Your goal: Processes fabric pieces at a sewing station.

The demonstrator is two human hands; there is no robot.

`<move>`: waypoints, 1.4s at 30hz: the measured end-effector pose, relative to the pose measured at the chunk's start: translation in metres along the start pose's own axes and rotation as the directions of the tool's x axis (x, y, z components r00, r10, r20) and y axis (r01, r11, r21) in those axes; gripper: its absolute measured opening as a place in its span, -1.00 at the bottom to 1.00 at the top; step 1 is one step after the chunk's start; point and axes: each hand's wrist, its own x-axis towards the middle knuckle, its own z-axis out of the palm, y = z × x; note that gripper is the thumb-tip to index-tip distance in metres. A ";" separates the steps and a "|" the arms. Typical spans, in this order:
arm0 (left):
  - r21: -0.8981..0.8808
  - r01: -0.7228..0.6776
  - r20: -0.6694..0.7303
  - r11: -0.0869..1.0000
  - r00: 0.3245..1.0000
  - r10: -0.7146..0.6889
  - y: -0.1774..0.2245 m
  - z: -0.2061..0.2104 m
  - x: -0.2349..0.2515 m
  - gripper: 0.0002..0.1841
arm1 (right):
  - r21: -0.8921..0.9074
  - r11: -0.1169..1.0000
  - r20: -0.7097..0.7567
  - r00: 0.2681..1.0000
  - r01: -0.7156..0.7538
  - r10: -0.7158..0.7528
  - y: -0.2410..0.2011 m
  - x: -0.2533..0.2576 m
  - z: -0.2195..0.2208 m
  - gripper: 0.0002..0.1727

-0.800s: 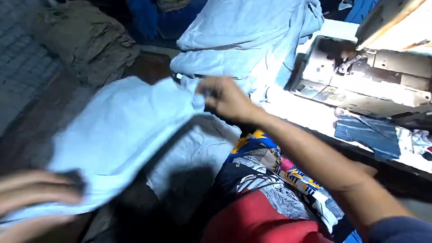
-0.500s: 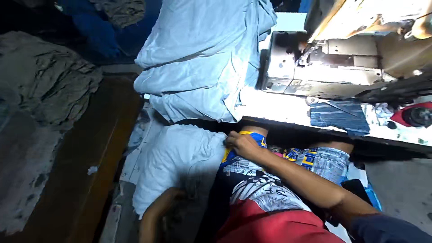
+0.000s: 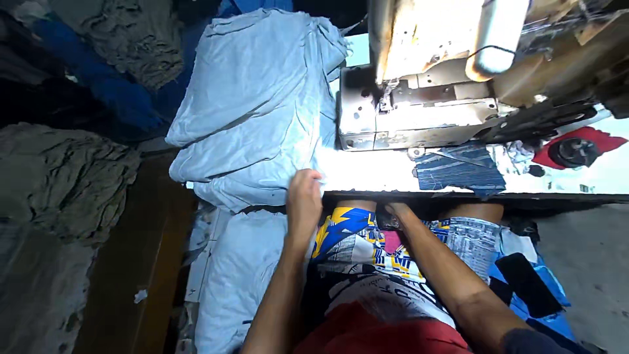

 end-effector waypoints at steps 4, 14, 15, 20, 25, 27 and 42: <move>-0.498 -0.273 0.484 0.823 0.700 0.525 0.020 0.012 -0.049 -0.79 | 0.141 0.985 -0.047 0.995 0.095 -0.089 0.011 -0.009 -0.008 -0.54; 0.219 -0.079 -0.093 0.972 0.991 0.101 -0.072 -0.068 -0.040 -0.53 | 0.582 0.809 -0.034 0.997 0.078 -0.071 -0.008 -0.025 -0.018 -0.60; 0.247 -0.108 -0.062 0.963 0.990 0.127 -0.085 -0.070 -0.034 -0.56 | 0.471 0.878 -0.040 0.996 0.085 -0.075 -0.012 -0.028 -0.017 -0.61; 0.135 -0.250 0.001 0.959 0.968 0.252 -0.088 -0.096 -0.008 -0.81 | 0.399 0.915 0.110 0.987 0.064 -0.118 -0.005 -0.032 -0.013 -0.59; 0.081 -0.246 0.045 0.966 0.969 0.243 -0.075 -0.120 0.009 -0.83 | 0.105 0.914 0.152 0.902 0.393 -0.405 -0.011 -0.089 -0.015 -0.57; 0.112 -0.309 0.145 0.944 0.945 0.292 -0.083 -0.117 0.009 -0.79 | 0.066 0.895 0.230 0.866 0.442 -0.445 -0.017 -0.110 -0.011 -0.59; 0.147 -0.411 0.226 0.900 0.899 0.374 -0.116 -0.099 0.010 -0.78 | 0.336 0.647 0.593 0.380 0.684 -0.710 -0.109 -0.176 0.029 -0.67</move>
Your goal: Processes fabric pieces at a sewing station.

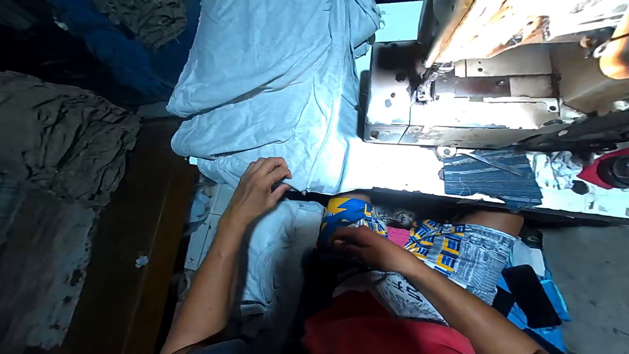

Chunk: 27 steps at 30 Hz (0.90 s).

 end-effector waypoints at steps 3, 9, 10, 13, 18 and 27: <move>-0.090 0.026 -0.036 0.996 0.999 -0.029 0.000 -0.004 -0.001 -0.89 | 0.035 0.999 0.048 0.999 0.007 -0.009 -0.004 0.010 0.007 -0.67; -0.504 0.039 -0.085 0.863 0.992 -0.094 0.048 -0.029 0.016 -0.89 | 0.125 0.992 0.073 0.997 -0.032 0.023 -0.011 0.013 0.005 -0.67; -0.542 0.022 -0.092 0.840 0.992 -0.085 0.062 -0.033 0.022 -0.88 | 0.144 0.989 0.049 0.998 -0.033 0.026 -0.013 0.014 0.002 -0.67; -0.647 0.006 -0.099 0.763 0.991 -0.092 0.088 -0.042 0.038 -0.86 | 0.268 0.963 -0.130 0.991 0.020 0.016 -0.024 0.019 -0.006 -0.68; -0.798 0.105 -0.095 0.593 0.951 -0.296 0.098 -0.043 0.062 -0.84 | 0.390 0.890 -0.536 0.844 0.236 0.011 -0.044 0.040 -0.027 -0.67; -0.814 0.276 0.112 0.511 0.938 -0.328 0.089 -0.034 0.070 -0.95 | 0.261 0.908 -0.710 0.703 0.327 -0.050 -0.066 0.077 -0.049 -0.85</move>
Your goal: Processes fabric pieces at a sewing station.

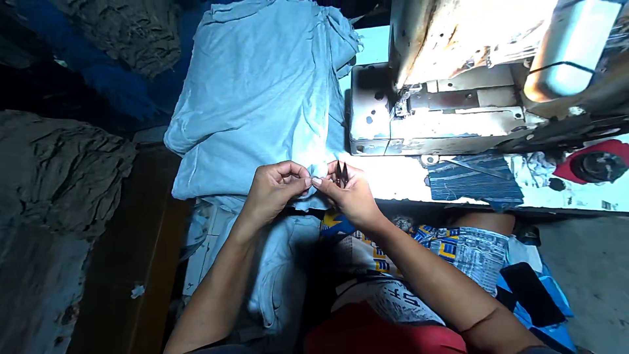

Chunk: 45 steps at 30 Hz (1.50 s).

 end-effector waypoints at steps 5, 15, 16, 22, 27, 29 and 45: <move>0.338 -0.093 -0.077 0.936 0.989 0.126 0.019 -0.015 0.000 -0.95 | -0.176 0.984 0.041 0.999 0.042 -0.035 -0.004 -0.002 -0.012 -0.88; 0.651 -0.185 -0.108 0.736 0.937 0.332 0.041 0.001 0.022 -0.82 | 0.384 0.918 0.081 0.994 -0.102 0.076 0.002 0.014 0.006 -0.80; 0.649 -0.210 -0.105 0.732 0.927 0.359 0.043 -0.001 0.024 -0.81 | 0.472 0.871 0.115 0.989 -0.134 0.089 0.001 0.016 0.008 -0.80; 0.652 -0.358 -0.021 0.668 0.872 0.489 0.044 -0.024 0.044 -0.81 | 0.475 0.837 0.334 0.936 -0.271 0.113 -0.008 0.017 0.031 -0.90; 0.677 -0.367 -0.047 0.638 0.843 0.535 0.055 -0.071 0.060 -0.76 | 0.427 0.873 0.347 0.934 -0.235 0.082 -0.033 0.046 0.042 -0.81; 0.690 -0.377 -0.084 0.618 0.807 0.585 0.070 -0.097 0.071 -0.74 | 0.383 0.904 0.326 0.943 -0.188 0.058 -0.050 0.061 0.055 -0.85; 0.551 -0.657 0.363 0.514 0.744 0.562 0.068 -0.078 0.043 -0.72 | -0.094 0.992 0.184 0.981 0.086 -0.068 -0.090 -0.020 -0.037 -0.87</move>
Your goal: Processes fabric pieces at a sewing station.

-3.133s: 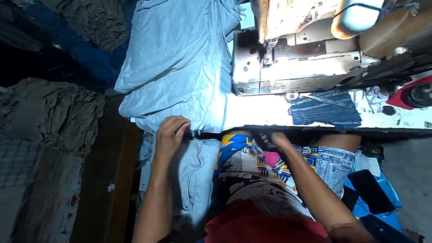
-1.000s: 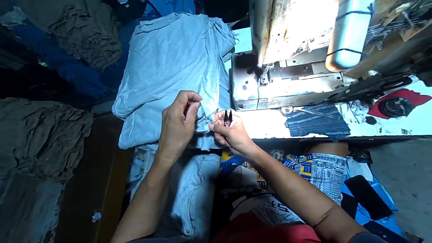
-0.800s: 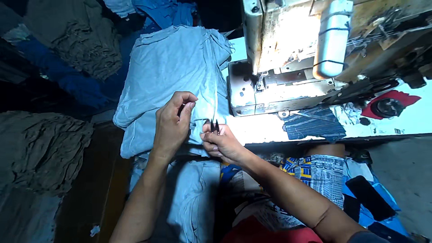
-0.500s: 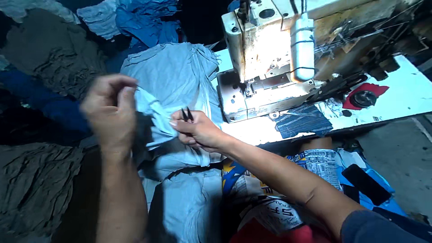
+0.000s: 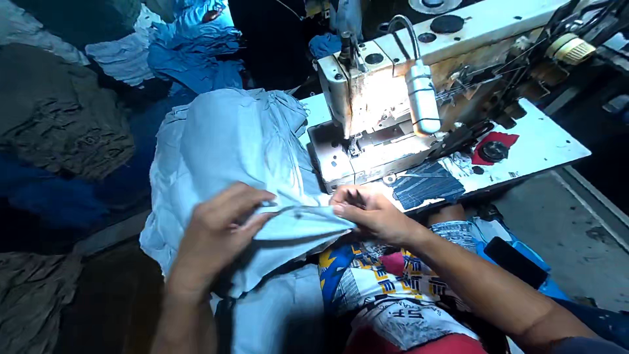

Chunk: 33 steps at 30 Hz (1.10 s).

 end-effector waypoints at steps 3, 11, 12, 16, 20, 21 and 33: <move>-0.034 0.099 0.074 0.995 0.993 -0.096 -0.002 0.061 -0.029 -0.80 | -0.036 0.986 -0.067 0.985 -0.163 0.160 0.030 -0.045 -0.040 -0.85; -0.071 0.230 -0.069 0.971 0.970 -0.235 0.031 0.113 -0.013 -0.83 | -0.187 0.979 -0.069 0.995 -0.080 0.068 0.030 -0.076 -0.096 -0.85; -0.071 0.257 -0.089 0.964 0.961 -0.263 0.030 0.114 -0.006 -0.83 | -0.243 0.967 -0.125 0.991 -0.075 0.046 0.034 -0.069 -0.099 -0.87; -0.206 0.447 -0.075 0.871 0.880 -0.469 0.033 0.119 0.018 -0.86 | -0.211 0.977 -0.278 0.960 -0.039 -0.022 0.051 -0.037 -0.099 -0.90; -0.291 0.537 -0.102 0.792 0.805 -0.584 0.041 0.128 0.027 -0.81 | -0.099 0.994 -0.349 0.934 0.044 -0.076 0.064 -0.021 -0.093 -0.80; -0.257 0.535 -0.122 0.805 0.808 -0.576 0.042 0.129 0.028 -0.83 | -0.092 0.994 -0.354 0.931 0.053 -0.082 0.063 -0.020 -0.092 -0.79; -0.222 0.313 -0.206 0.924 0.911 -0.358 0.057 0.125 0.020 -0.78 | -0.444 0.883 -0.355 0.875 0.151 -0.328 0.050 -0.038 -0.078 -0.72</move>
